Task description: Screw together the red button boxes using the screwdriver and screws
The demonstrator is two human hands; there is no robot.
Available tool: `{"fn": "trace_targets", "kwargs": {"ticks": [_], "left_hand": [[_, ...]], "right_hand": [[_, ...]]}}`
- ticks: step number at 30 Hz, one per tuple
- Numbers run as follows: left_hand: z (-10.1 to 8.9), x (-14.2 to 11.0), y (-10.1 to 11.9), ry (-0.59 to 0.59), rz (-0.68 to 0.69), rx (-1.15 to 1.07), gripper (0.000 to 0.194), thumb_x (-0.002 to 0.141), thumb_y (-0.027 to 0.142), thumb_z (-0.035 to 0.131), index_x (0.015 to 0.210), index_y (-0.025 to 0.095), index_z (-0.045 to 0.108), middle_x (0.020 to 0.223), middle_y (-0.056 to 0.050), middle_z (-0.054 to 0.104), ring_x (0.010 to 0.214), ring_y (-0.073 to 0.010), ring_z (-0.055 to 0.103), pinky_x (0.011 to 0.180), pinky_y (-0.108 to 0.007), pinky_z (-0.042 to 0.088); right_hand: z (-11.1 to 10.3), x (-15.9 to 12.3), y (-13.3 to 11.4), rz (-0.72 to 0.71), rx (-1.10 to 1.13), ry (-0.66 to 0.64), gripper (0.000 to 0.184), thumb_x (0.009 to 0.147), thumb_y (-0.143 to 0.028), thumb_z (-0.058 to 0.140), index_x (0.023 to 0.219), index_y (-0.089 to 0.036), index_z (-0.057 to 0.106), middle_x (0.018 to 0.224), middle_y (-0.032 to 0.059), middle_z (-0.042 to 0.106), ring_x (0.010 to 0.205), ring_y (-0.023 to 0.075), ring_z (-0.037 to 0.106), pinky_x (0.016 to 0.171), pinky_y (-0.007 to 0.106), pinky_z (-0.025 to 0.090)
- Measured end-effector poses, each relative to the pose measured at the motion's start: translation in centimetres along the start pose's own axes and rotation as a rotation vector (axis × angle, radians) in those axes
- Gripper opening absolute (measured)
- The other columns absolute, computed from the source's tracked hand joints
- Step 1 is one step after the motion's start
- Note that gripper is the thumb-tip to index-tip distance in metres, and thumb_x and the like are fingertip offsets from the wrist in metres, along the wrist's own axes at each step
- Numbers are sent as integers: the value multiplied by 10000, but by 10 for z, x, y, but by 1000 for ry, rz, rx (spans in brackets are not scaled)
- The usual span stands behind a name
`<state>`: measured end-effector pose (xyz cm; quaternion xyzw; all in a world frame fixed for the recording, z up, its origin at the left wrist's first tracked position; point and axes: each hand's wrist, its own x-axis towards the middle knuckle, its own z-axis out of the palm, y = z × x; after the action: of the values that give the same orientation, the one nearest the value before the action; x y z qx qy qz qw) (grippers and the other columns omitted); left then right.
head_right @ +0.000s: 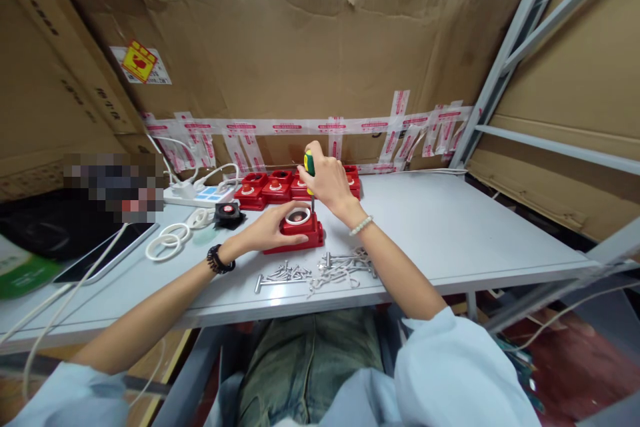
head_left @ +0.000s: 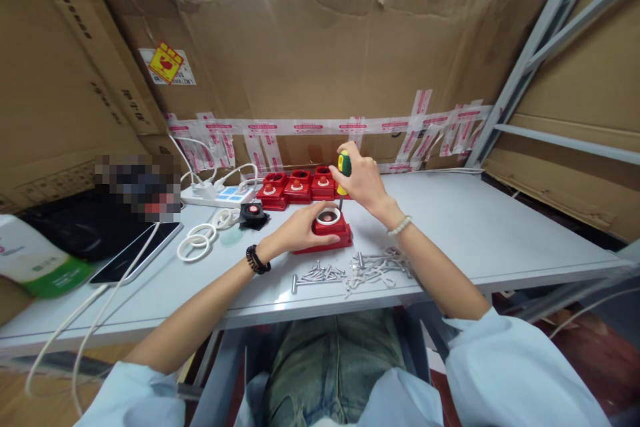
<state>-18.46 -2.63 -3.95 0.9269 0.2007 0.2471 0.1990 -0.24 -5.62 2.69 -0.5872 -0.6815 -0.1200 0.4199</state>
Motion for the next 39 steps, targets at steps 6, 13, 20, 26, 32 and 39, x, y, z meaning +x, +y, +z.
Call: {"fn": "trace_targets", "kwargs": {"ticks": [6,13,20,26,32,39], "left_hand": [[-7,-1,2,-41,-15,51,622,780,522,695,1297,224,517,1267,-110,646,1113,-301,636,973,-439,477],[-3,33,-1,82,-33,-112,396,907,478,528,1095,157,665,1145,-122,715,1034,-272,674,914,-376,502],[7,53,1,209,-121,-177,315,810,424,637,731,126,704,732,-69,739,668,-211,680,676,-297,500],[8,54,2,260,-135,-134,339,763,454,692,654,148,592,650,-20,667,620,-170,609,639,-278,466],[5,54,1,167,-60,-343,238,810,382,648,801,147,687,849,-68,746,832,-219,692,776,-300,516],[7,55,4,351,-155,-207,316,726,440,722,680,149,609,680,-27,689,656,-184,633,646,-276,487]], "right_hand": [[-20,7,9,-236,504,-272,397,769,-219,593,1159,-209,519,1218,72,581,995,185,581,878,347,467],[-3,5,5,-20,801,-315,364,699,-196,530,1052,-229,443,726,-49,570,700,155,587,716,338,494],[3,1,7,20,640,-100,299,720,-276,605,996,-215,508,761,-42,555,678,132,533,680,289,452],[4,-1,7,44,486,31,296,759,-456,675,867,-204,562,731,-21,585,641,140,512,667,299,436],[8,-1,9,51,458,20,339,791,-524,648,892,-218,541,733,-19,586,632,148,508,649,307,431],[9,-3,6,26,411,38,337,780,-502,665,781,-234,462,662,-43,537,590,135,466,588,291,396]]}}
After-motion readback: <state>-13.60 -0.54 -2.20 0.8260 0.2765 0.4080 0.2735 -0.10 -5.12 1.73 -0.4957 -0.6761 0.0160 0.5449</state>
